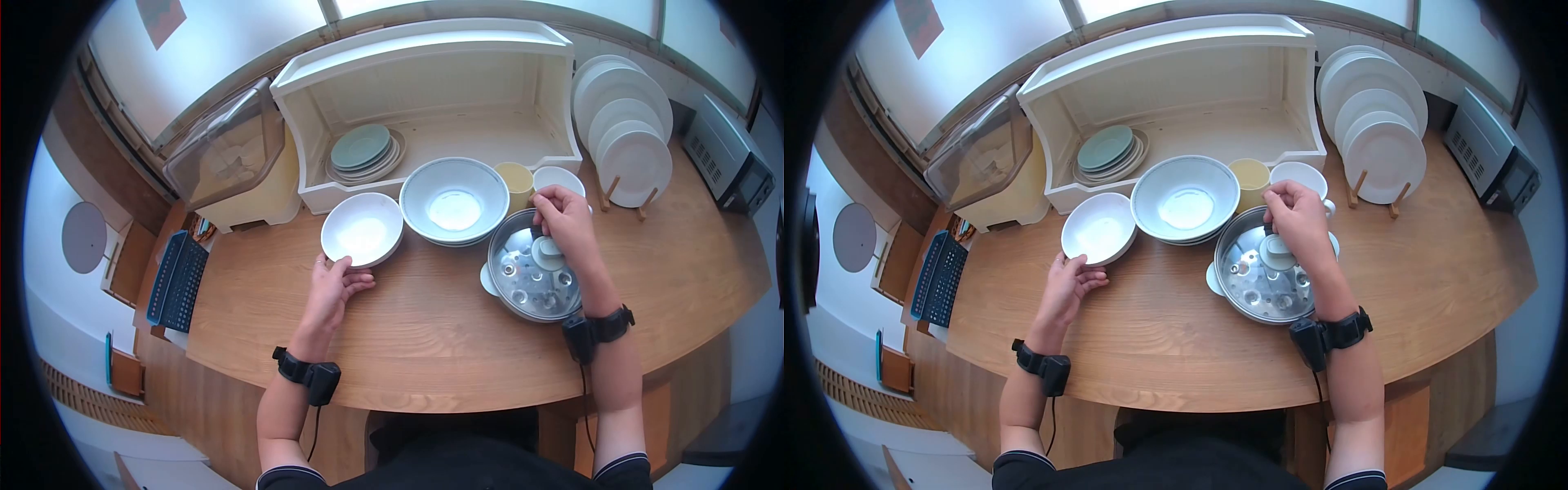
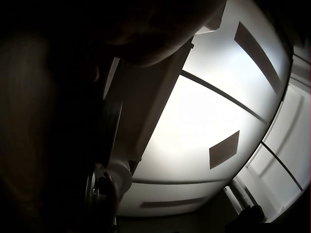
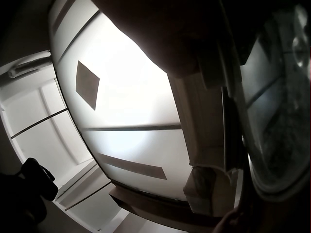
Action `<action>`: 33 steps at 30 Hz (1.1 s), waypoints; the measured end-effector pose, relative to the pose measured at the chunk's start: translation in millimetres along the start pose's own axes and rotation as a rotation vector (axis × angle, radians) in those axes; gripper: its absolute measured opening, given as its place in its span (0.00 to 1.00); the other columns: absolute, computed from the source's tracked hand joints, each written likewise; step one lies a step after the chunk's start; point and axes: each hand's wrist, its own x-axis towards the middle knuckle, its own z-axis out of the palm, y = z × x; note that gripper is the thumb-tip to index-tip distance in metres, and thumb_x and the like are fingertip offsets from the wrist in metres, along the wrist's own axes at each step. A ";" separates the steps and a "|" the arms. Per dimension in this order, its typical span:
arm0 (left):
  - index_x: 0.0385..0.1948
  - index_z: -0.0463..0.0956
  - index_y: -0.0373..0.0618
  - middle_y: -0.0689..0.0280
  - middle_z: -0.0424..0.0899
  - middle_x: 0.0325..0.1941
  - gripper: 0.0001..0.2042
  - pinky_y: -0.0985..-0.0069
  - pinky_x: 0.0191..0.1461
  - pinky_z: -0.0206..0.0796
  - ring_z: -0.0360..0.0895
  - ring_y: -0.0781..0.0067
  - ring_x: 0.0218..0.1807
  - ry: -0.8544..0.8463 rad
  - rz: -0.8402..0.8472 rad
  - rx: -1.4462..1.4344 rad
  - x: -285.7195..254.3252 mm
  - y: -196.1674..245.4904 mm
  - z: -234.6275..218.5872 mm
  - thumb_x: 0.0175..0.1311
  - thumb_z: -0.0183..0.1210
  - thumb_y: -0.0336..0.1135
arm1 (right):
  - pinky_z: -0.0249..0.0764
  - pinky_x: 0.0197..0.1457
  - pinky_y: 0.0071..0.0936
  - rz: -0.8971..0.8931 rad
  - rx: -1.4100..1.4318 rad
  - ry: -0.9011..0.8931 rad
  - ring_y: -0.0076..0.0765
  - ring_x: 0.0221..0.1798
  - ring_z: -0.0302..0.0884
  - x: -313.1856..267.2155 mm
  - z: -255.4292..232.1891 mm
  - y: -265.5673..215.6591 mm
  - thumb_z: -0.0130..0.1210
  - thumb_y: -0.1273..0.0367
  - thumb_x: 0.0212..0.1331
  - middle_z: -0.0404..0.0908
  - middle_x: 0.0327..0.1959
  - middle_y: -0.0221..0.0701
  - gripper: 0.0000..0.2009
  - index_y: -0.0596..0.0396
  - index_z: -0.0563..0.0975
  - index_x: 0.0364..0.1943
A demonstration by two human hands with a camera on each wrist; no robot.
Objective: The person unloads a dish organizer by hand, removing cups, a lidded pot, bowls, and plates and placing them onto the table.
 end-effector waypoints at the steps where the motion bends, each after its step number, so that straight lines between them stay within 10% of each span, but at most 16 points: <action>1: 0.55 0.54 0.37 0.51 0.77 0.37 0.18 0.66 0.39 0.80 0.81 0.65 0.32 -0.012 -0.006 -0.015 1.3 -1.3 0.1 0.68 0.49 0.29 | 0.60 0.22 0.13 -0.001 -0.003 0.002 0.12 0.18 0.65 -0.1 -0.2 -0.4 0.53 0.71 0.63 0.76 0.20 0.24 0.07 0.61 0.79 0.36; 33: 0.56 0.58 0.40 0.56 0.78 0.39 0.18 0.68 0.44 0.79 0.80 0.67 0.37 -0.079 -0.055 0.011 6.6 -3.6 9.4 0.71 0.49 0.37 | 0.59 0.21 0.12 -0.010 0.002 0.002 0.12 0.18 0.64 0.9 -0.3 3.1 0.54 0.71 0.63 0.76 0.19 0.24 0.07 0.61 0.79 0.36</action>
